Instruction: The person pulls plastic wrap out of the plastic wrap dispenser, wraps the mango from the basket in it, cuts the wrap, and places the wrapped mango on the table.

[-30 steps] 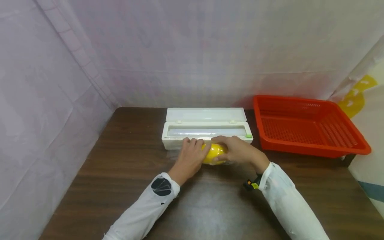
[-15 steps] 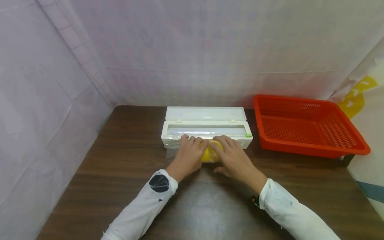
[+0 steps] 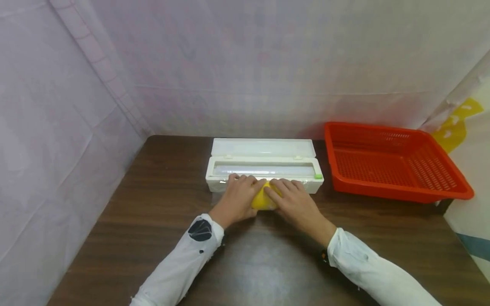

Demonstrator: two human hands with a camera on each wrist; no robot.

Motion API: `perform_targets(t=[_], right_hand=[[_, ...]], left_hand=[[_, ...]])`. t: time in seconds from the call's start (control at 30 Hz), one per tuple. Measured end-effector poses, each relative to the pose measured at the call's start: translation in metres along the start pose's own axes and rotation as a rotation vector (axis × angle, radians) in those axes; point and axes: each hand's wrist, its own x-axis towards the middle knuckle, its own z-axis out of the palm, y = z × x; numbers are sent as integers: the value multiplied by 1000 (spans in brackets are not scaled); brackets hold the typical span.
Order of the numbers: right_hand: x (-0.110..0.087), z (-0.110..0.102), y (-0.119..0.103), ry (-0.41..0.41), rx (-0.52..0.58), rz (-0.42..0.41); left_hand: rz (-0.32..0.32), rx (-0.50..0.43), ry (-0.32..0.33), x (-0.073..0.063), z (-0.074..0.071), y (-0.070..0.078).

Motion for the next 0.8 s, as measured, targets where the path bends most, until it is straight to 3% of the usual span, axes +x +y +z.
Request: perform_targets(t=[0.33,0.63,0.8], right_hand=[[3,-1,0,21,-28,-17],[9,-8,2,-13,22,-5],[11,-10,2,-75,83,29]], left_hand=[[-46,-69,-90,0,-4,1],[-33,-113,-47,-3,0,4],[-79,-222,-75,-6,1,3]])
